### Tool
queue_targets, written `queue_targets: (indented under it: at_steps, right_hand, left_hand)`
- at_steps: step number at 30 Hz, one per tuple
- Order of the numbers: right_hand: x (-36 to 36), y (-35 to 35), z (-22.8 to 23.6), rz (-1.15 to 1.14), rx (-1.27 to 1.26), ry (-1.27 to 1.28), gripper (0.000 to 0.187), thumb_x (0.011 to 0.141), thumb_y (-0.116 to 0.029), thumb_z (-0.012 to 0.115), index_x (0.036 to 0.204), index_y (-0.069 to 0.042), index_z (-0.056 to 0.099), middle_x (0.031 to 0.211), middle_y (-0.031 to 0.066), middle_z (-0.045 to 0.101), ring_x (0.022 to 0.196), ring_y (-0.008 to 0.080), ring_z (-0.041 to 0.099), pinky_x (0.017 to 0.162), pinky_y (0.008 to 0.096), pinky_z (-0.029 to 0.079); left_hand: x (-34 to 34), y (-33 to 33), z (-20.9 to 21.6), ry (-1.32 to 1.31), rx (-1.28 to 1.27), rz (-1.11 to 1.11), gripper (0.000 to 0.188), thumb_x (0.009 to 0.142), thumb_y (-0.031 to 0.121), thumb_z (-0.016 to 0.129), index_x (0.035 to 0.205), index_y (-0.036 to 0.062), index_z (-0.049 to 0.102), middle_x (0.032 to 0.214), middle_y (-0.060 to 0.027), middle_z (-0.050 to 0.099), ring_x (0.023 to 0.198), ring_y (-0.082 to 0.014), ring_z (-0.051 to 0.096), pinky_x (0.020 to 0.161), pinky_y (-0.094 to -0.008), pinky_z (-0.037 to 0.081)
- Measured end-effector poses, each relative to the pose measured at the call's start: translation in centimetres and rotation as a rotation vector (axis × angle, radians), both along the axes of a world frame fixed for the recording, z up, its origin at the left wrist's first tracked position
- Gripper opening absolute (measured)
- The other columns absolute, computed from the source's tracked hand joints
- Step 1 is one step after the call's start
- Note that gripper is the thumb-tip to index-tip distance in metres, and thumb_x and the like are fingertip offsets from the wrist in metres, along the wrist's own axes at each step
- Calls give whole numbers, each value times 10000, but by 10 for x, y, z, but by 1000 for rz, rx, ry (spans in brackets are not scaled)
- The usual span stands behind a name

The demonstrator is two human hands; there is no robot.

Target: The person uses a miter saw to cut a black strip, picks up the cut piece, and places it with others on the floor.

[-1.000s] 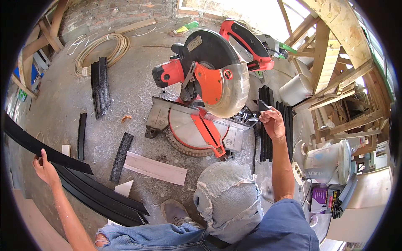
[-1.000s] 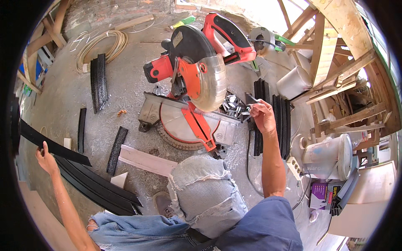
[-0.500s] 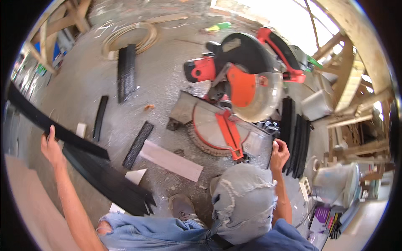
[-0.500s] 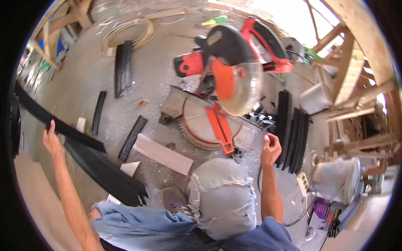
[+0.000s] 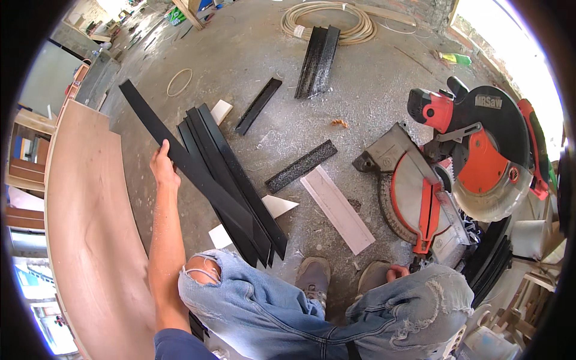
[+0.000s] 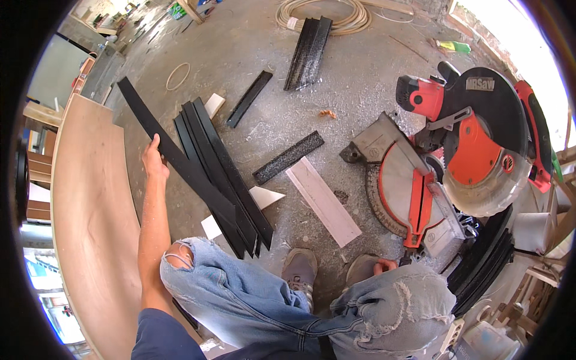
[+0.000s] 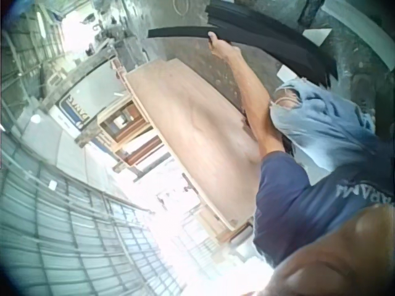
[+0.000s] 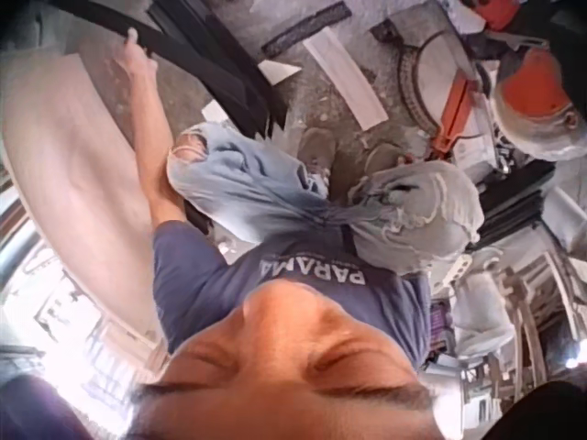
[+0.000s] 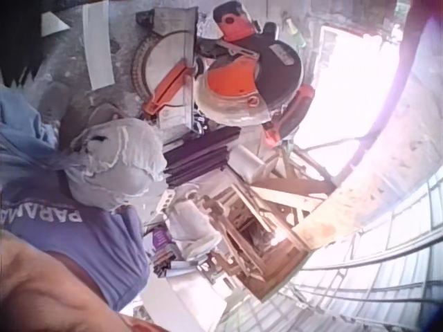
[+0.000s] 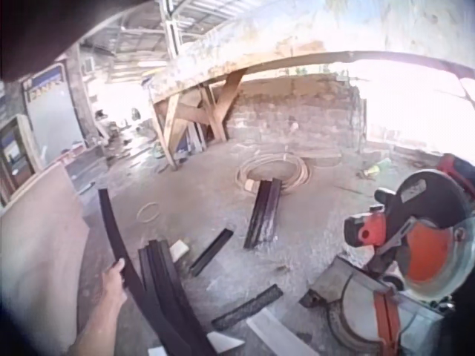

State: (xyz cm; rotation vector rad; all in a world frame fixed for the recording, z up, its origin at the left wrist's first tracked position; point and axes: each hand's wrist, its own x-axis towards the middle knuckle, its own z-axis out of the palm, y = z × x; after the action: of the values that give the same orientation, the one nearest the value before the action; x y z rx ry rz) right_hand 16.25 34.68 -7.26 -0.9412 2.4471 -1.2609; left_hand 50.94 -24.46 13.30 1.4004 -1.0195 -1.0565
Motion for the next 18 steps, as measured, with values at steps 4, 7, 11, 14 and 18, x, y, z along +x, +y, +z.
queue_targets:
  at_steps: [4, 7, 11, 14, 18]
  right_hand:
    - [-13, 12, -13, -32, 1, -75, 118, 901, -101, 677, 1001, -42, 655, 786, 34, 608, 625, 104, 554, 572, 267, 447]
    - [-15, 14, -10, -69, -30, -152, 116, 895, -101, 681, 996, -48, 656, 783, 41, 598, 617, 119, 553, 571, 277, 447]
    - [-17, 36, -41, -68, -90, 14, 114, 873, -97, 701, 973, -63, 658, 775, 43, 591, 611, 118, 541, 562, 278, 442]
    - [-27, 63, -59, -61, -29, 3, 147, 885, -84, 702, 1011, -50, 634, 776, 12, 593, 613, 82, 537, 559, 250, 438]
    - [-26, 58, -72, -1, -174, 33, 145, 874, -104, 715, 985, -52, 639, 735, 9, 582, 597, 91, 534, 557, 265, 443]
  left_hand:
    - [21, -6, -70, -38, 77, 52, 361, 941, 254, 677, 1104, -68, 660, 1018, -116, 690, 895, -198, 657, 804, -359, 523]
    - [30, 5, -96, -159, 102, 96, 413, 944, 269, 670, 1147, -91, 654, 1075, -146, 694, 947, -226, 657, 857, -337, 510]
    - [40, 26, -129, -324, 67, 113, 431, 954, 295, 641, 1128, -99, 663, 1075, -168, 697, 965, -236, 650, 890, -358, 487]
    - [15, 53, -142, -507, 104, 86, 431, 959, 299, 624, 1076, -114, 664, 1033, -203, 698, 929, -241, 645, 845, -390, 485]
    - [52, 51, -161, -875, -3, 64, 448, 964, 321, 568, 971, -116, 665, 1072, -270, 611, 992, -384, 586, 888, -472, 438]
